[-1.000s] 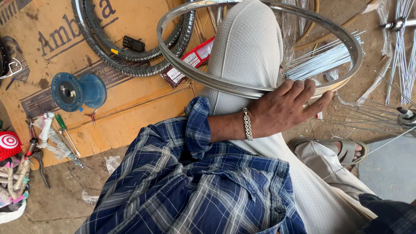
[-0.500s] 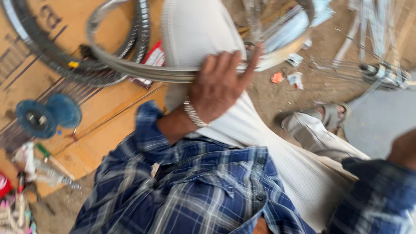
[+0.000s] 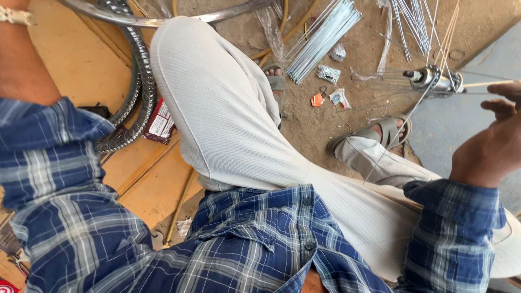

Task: The person sits on the ground and assembles a bicycle wheel by inserting spokes into the hub and rim. They thread the spoke ends through the rim holes and secure them with nipples, working methodically around the wheel structure.

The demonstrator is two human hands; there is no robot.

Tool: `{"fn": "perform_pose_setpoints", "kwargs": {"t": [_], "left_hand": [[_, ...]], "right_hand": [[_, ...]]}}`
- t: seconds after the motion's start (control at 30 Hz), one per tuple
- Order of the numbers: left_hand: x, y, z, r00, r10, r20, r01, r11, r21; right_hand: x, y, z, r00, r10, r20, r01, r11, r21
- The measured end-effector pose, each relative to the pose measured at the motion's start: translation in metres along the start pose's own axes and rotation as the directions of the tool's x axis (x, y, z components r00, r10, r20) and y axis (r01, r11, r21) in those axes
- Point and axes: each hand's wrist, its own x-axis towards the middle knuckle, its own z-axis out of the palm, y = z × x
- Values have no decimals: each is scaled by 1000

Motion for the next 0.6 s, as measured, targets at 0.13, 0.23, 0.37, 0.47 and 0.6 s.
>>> {"fn": "perform_pose_setpoints", "kwargs": {"t": [0.13, 0.23, 0.37, 0.47, 0.6], "left_hand": [[-15, 9, 5, 998, 49, 51, -49, 999, 2], [-35, -4, -4, 992, 59, 113, -59, 998, -3], [-56, -11, -10, 982, 62, 179, -63, 998, -3], [-64, -15, -12, 976, 75, 206, -77, 997, 2], [-75, -19, -16, 972, 95, 213, -97, 995, -3]], "right_hand": [[-3, 17, 13, 1000, -5, 22, 4, 1000, 29], [-10, 10, 30, 998, 39, 48, -44, 994, 97], [-5, -2, 46, 993, 94, 77, -106, 979, 172], [0, -6, 53, 989, 127, 79, -141, 963, 228], [0, -15, 56, 984, 168, 59, -178, 942, 283]]}}
